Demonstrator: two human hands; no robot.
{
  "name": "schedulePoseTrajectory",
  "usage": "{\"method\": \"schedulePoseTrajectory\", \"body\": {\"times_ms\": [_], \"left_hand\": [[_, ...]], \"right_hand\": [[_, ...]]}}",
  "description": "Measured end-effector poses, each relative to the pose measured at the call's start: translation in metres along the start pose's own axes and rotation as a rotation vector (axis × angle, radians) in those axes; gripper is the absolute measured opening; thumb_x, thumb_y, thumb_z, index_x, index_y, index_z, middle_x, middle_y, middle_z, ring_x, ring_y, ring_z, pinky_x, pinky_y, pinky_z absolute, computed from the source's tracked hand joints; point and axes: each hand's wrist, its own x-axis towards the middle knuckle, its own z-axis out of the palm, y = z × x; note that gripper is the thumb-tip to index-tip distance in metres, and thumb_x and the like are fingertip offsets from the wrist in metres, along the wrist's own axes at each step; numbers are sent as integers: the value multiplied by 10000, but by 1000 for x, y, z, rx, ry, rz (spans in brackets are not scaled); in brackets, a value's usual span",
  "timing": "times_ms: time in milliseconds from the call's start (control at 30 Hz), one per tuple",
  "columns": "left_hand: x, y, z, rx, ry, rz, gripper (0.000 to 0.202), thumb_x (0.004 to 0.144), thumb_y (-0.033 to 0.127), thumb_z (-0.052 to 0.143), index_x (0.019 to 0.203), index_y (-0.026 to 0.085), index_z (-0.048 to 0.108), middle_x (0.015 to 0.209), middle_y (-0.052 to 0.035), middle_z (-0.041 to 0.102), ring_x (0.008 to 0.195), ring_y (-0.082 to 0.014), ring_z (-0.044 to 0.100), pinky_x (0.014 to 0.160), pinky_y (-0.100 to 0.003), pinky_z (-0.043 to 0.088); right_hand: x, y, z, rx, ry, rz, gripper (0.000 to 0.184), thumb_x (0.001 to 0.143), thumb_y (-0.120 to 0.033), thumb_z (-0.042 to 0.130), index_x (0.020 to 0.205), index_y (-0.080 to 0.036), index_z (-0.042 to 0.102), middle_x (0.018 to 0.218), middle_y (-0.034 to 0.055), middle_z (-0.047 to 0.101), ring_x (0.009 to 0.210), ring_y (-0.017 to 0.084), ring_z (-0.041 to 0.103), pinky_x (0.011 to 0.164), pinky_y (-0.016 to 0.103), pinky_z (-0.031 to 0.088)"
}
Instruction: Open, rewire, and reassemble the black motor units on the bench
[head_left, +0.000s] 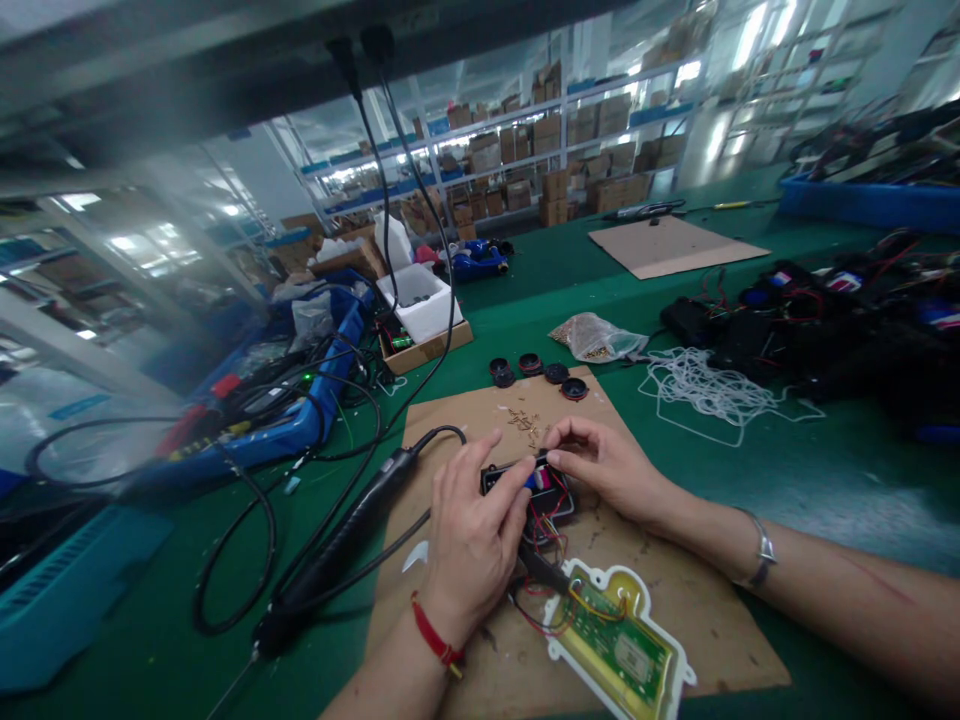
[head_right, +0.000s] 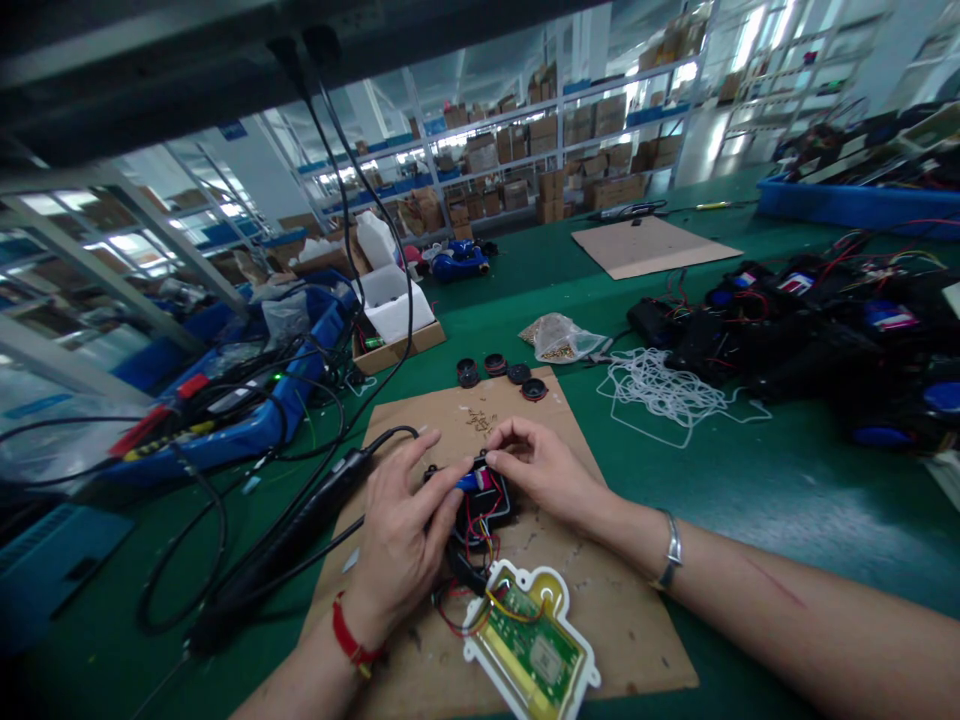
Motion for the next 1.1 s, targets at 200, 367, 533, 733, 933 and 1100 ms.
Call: {"method": "schedulePoseTrajectory", "body": {"times_ms": [200, 367, 533, 733, 933, 1100], "left_hand": [[0, -5, -8, 104, 1, 34, 268, 889, 151, 509, 1101, 241, 645, 1364, -124, 453, 1236, -286, 433, 964, -498, 389], [-12, -23, -24, 181, 2, 78, 402, 828, 13, 450, 1111, 231, 635, 1370, -124, 448, 1267, -292, 408, 968, -515, 384], [-19, -34, -27, 180, -6, 92, 471, 849, 11, 419, 1211, 263, 584, 1366, -117, 449, 1248, -274, 429, 964, -515, 410], [-19, -33, -29, 183, -45, 153, 404, 859, 16, 425, 1137, 233, 622, 1332, -138, 471, 1226, -288, 444, 920, -533, 454], [-36, -28, -36, 139, -77, 251, 398, 855, -1, 422, 1112, 213, 637, 1258, -133, 530, 1164, -262, 491, 853, -457, 518], [-44, -28, -37, 125, -121, 294, 352, 891, 81, 425, 1109, 239, 652, 1259, -119, 548, 1149, -254, 518, 819, -413, 549]], "right_hand": [[1, 3, -3, -14, -15, -23, 194, 798, -342, 646, 847, -185, 544, 821, 9, 553, 753, 144, 531, 703, 294, 437], [1, 2, -4, -18, -17, -15, 196, 800, -349, 634, 849, -185, 537, 836, 13, 545, 738, 139, 525, 681, 285, 436], [0, 2, -4, -24, -25, -24, 203, 809, -362, 626, 859, -191, 530, 843, 17, 541, 754, 146, 522, 688, 292, 441], [1, 4, -5, -7, -37, -29, 183, 820, -340, 626, 863, -190, 531, 846, 15, 545, 741, 138, 522, 671, 284, 445], [-1, 2, -4, -8, -41, -6, 191, 822, -347, 627, 852, -184, 531, 836, 9, 536, 728, 130, 528, 665, 276, 444], [-1, 0, -4, -29, -29, 0, 195, 823, -360, 632, 853, -193, 536, 851, 12, 550, 753, 137, 545, 684, 277, 462]]}}
